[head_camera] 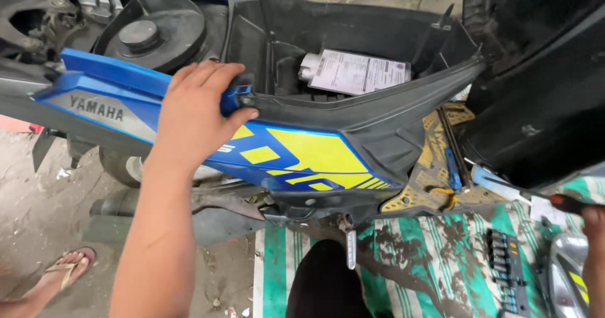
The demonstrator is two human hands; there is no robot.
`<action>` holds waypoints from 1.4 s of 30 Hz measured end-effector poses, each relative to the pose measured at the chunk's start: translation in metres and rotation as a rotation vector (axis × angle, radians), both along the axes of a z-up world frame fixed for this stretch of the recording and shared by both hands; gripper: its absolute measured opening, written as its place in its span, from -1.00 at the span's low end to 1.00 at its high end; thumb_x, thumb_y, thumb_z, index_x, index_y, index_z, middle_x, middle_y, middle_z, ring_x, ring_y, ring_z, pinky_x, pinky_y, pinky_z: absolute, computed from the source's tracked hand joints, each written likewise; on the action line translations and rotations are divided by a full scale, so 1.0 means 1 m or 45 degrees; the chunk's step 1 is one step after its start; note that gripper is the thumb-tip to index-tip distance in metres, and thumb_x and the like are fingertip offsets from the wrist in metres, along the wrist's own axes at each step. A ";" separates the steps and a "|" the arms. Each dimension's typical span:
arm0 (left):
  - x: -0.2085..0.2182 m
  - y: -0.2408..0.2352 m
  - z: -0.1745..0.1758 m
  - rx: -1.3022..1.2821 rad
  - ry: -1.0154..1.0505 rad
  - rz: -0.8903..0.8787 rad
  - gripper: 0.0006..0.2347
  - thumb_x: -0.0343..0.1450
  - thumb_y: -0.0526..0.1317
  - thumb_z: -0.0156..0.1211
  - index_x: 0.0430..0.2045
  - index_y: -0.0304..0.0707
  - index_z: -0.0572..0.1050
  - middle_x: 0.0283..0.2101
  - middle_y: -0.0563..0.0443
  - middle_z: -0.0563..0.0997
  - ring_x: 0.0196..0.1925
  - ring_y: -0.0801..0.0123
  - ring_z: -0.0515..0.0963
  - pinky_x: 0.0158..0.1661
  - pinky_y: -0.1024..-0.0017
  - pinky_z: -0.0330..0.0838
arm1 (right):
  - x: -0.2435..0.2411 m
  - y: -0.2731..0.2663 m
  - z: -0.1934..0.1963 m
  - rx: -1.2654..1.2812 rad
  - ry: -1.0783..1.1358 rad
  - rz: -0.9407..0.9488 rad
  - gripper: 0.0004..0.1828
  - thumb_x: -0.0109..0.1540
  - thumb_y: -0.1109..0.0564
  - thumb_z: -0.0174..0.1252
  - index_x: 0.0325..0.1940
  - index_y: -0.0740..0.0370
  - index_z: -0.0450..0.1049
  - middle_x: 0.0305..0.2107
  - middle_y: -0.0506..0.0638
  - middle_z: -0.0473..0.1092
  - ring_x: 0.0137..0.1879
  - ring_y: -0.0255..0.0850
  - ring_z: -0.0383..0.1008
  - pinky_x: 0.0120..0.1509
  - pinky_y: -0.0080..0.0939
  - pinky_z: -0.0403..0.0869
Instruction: The person uses a screwdriver to remove screws from the side panel of a Yamaha scooter. They then remove the panel and proceed to adjust and reattach a black plastic floor mat inside the scooter's footwell area.
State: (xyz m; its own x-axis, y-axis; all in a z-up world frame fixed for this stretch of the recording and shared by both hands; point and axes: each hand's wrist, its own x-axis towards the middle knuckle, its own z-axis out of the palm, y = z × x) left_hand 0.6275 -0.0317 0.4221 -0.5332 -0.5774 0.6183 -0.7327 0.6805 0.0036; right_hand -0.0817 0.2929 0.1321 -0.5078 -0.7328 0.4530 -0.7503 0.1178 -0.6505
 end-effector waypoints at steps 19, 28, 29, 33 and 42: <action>0.019 -0.017 -0.033 -0.146 0.359 -0.307 -0.28 0.21 0.03 0.81 0.22 -0.27 0.57 0.04 -0.04 0.79 0.10 0.01 0.71 0.21 0.10 0.45 | 0.505 -0.059 0.241 -0.725 0.896 0.997 -0.68 0.36 0.16 0.37 -0.10 0.08 0.28 0.08 0.13 0.54 0.00 0.33 0.76 -0.07 -0.02 0.81; 0.021 -0.015 -0.029 -0.098 0.392 -0.351 -0.38 0.27 -0.06 0.76 0.20 -0.24 0.57 0.02 0.00 0.82 0.11 0.08 0.70 0.25 0.15 0.43 | 0.501 -0.063 0.242 -0.695 1.057 1.075 -0.63 0.41 0.11 0.41 0.10 0.01 0.32 0.20 0.02 0.50 0.12 0.31 0.75 -0.08 -0.05 0.76; 0.021 -0.015 -0.028 -0.095 0.388 -0.356 -0.38 0.28 -0.06 0.75 0.21 -0.25 0.57 0.03 -0.01 0.82 0.12 0.09 0.71 0.25 0.15 0.43 | 0.501 -0.065 0.243 -0.694 1.061 1.101 -0.65 0.41 0.12 0.39 0.09 0.03 0.32 0.20 0.04 0.49 0.11 0.33 0.73 -0.04 0.00 0.78; 0.022 -0.014 -0.029 -0.084 0.388 -0.370 -0.37 0.29 -0.09 0.75 0.23 -0.27 0.56 0.04 -0.03 0.81 0.12 0.08 0.70 0.26 0.15 0.43 | 0.507 -0.069 0.252 -0.721 1.092 1.149 -0.76 0.43 0.15 0.31 0.04 0.09 0.35 0.17 0.04 0.45 0.08 0.35 0.71 0.01 0.03 0.79; 0.024 -0.014 -0.031 -0.074 0.414 -0.390 -0.43 0.33 -0.13 0.72 0.21 -0.26 0.56 0.03 -0.04 0.81 0.10 0.03 0.68 0.22 0.12 0.46 | 0.509 -0.062 0.252 -0.543 0.966 1.083 -0.67 0.41 0.08 0.27 0.23 0.17 0.45 0.04 -0.02 0.56 0.11 0.21 0.72 -0.06 0.01 0.76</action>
